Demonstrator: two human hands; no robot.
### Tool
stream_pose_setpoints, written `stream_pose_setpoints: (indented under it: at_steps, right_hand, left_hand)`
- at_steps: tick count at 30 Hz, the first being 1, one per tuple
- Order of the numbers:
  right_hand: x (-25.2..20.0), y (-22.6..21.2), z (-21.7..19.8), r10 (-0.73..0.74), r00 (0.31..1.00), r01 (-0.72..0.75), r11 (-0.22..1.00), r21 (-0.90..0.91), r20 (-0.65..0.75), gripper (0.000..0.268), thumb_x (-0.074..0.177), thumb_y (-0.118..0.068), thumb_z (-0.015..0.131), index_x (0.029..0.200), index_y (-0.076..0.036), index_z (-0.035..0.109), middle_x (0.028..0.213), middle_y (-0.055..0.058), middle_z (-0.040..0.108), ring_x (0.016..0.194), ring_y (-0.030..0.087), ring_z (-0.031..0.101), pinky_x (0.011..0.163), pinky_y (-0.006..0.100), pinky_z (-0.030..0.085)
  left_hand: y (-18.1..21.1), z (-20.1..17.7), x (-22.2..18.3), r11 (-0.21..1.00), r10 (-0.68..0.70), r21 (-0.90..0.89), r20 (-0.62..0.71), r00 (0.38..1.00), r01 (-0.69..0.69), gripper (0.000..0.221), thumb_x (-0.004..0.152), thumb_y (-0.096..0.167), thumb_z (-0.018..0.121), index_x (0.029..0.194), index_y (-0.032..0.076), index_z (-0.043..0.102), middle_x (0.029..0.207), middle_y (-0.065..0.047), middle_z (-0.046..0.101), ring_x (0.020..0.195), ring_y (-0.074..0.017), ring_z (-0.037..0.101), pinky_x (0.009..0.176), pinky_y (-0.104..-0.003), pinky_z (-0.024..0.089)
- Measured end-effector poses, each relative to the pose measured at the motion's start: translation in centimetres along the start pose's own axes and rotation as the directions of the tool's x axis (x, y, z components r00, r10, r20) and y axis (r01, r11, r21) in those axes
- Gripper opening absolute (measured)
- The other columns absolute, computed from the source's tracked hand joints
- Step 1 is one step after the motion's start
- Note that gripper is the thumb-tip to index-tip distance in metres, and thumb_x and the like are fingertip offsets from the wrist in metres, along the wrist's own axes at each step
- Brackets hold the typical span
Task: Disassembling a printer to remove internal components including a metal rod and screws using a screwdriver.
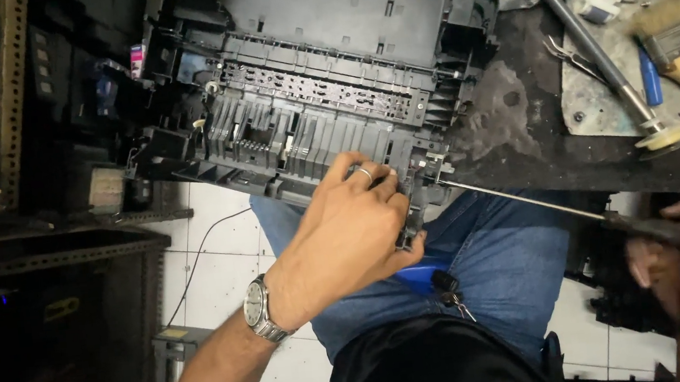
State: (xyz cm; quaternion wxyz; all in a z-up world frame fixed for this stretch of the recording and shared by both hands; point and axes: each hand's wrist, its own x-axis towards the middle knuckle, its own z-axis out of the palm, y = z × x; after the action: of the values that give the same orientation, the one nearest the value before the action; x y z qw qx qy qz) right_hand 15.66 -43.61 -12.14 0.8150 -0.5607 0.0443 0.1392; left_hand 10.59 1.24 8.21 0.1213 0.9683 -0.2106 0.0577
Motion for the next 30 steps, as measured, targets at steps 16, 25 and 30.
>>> stream_pose_setpoints:
  at_steps: [16,25,30]
  right_hand:
    - [-0.9,0.7,-1.3,-0.026,0.999,0.019,0.974,-0.225,-0.026,0.050,0.109,-0.026,0.044,0.157,-0.018,0.034,0.129,0.015,0.057,0.087,0.018,0.061,0.067,0.027,0.055]
    - [-0.4,0.2,-1.2,0.007,1.000,-0.008,0.988,-0.151,-0.004,0.047,0.102,-0.029,0.049,0.148,-0.024,0.045,0.118,0.016,0.063,0.081,0.020,0.061,0.056,0.029,0.051]
    - [-0.7,0.2,-2.0,0.038,0.995,-0.072,0.912,-0.404,-0.093,0.044,0.125,-0.055,0.044,0.140,-0.015,0.053,0.079,0.003,0.055,0.054,0.009,0.048,0.046,0.020,0.041]
  left_hand:
    - [0.0,0.6,-0.2,1.000,-0.011,-0.017,-0.042,0.999,0.010,0.034,0.081,0.035,0.072,0.079,0.001,0.071,0.091,-0.015,0.070,0.097,-0.0311,0.063,0.104,-0.041,0.040]
    - [0.1,0.6,-0.2,1.000,-0.012,-0.014,-0.042,0.999,0.012,0.034,0.081,0.035,0.072,0.081,0.001,0.072,0.093,-0.015,0.071,0.098,-0.0298,0.062,0.105,-0.042,0.039]
    - [0.2,0.4,-0.2,1.000,-0.016,-0.014,-0.053,0.998,0.016,0.034,0.081,0.034,0.072,0.081,0.000,0.071,0.092,-0.015,0.070,0.096,-0.0299,0.062,0.106,-0.042,0.039]
